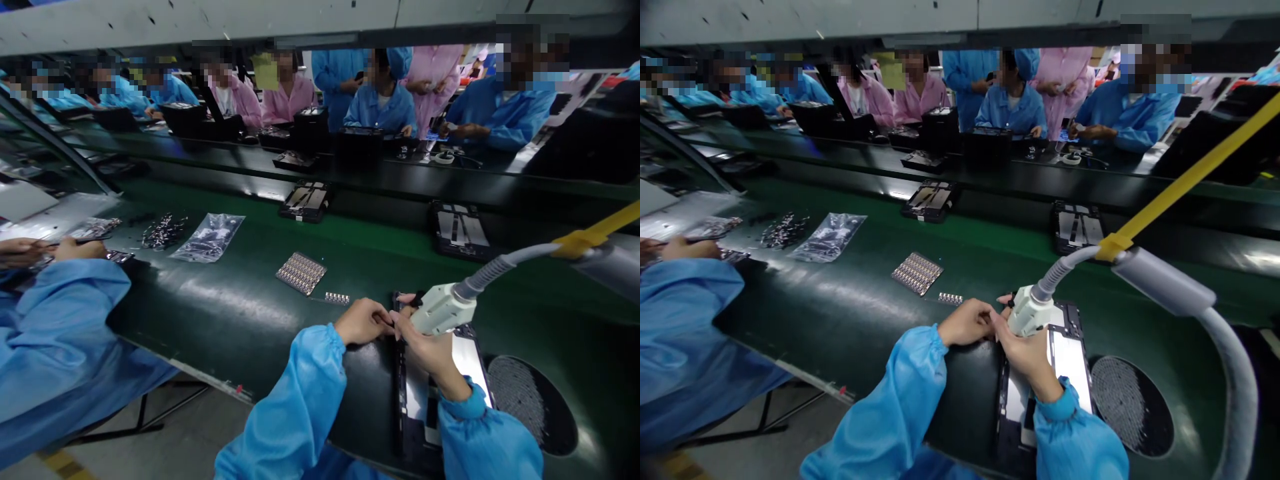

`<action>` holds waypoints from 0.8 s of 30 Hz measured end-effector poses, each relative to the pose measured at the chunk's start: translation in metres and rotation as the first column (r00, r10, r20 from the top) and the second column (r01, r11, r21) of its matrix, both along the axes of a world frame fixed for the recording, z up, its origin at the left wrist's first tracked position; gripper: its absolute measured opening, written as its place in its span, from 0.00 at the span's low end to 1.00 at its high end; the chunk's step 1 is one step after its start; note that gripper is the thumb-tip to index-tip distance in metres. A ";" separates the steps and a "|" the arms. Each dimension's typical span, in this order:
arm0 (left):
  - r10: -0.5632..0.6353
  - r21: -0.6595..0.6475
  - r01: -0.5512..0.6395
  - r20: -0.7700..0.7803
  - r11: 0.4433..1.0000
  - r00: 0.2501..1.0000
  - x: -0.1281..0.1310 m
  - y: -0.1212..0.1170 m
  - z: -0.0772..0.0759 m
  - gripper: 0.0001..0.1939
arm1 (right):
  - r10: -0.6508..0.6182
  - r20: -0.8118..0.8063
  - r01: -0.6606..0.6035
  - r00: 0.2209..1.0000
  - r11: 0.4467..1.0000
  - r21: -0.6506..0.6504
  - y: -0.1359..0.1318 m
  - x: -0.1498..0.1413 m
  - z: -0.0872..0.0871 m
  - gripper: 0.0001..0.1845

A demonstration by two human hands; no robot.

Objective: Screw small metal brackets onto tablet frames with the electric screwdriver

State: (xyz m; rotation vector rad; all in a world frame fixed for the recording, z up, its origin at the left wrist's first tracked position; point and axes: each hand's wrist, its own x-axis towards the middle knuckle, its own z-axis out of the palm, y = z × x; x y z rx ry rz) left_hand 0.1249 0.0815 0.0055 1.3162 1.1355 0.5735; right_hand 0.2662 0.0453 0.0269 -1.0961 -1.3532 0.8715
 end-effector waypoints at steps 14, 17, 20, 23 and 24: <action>0.443 0.399 -0.239 -0.566 0.885 0.695 -0.093 0.001 0.006 0.14 | -0.075 0.199 0.048 0.977 0.990 0.135 -0.003 0.029 0.011 0.16; 0.446 0.407 -0.237 -0.560 0.882 0.699 -0.082 0.000 0.004 0.13 | -0.103 0.093 0.092 0.990 0.989 0.115 -0.001 0.029 0.014 0.15; 0.415 0.374 -0.237 -0.522 0.897 0.745 -0.076 0.003 -0.002 0.13 | -0.074 -0.057 0.075 0.996 0.997 0.020 0.000 0.014 0.013 0.13; 0.323 0.285 -0.203 -0.478 0.937 0.817 -0.072 0.007 -0.007 0.14 | -0.062 -0.101 0.062 0.993 0.998 -0.002 -0.004 0.002 0.014 0.14; 0.290 0.263 -0.183 -0.463 0.947 0.838 -0.072 0.007 -0.008 0.13 | -0.061 -0.097 0.064 0.993 0.998 0.028 -0.006 0.002 0.016 0.15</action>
